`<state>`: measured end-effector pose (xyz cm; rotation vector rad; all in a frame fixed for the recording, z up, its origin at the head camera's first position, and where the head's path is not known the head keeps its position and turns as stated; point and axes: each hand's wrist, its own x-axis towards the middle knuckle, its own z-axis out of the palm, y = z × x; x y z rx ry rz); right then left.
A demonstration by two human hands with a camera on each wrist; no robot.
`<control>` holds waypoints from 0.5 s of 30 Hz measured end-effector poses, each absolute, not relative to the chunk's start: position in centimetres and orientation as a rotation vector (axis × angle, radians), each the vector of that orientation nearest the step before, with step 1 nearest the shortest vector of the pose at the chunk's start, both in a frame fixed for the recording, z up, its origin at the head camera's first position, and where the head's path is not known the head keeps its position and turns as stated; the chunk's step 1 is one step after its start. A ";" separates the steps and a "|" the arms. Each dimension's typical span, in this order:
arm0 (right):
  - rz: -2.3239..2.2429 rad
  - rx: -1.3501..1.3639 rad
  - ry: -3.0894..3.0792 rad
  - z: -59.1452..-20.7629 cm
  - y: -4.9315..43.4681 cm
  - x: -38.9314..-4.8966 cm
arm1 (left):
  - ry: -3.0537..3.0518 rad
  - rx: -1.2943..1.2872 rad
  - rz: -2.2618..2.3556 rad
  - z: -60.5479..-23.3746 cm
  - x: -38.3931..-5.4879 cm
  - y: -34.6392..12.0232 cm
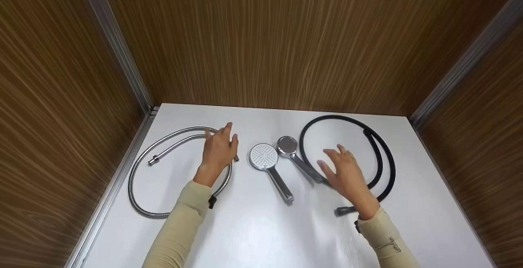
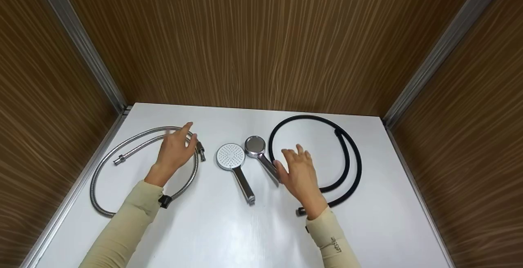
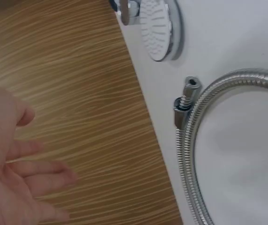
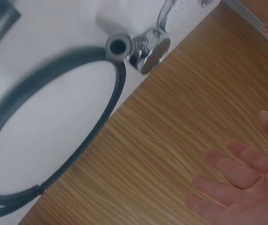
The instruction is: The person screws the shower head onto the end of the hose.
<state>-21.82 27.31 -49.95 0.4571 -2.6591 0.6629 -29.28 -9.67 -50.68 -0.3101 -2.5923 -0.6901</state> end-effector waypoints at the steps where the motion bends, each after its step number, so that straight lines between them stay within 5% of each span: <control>1: 0.672 0.456 -2.668 -50.1 27.1 -21.7 | -2.548 -0.307 -0.731 -51.1 -29.4 -9.7; 15: 0.765 0.486 -2.643 -53.7 24.4 -20.3 | -2.471 0.001 -1.090 -55.5 -30.8 -9.9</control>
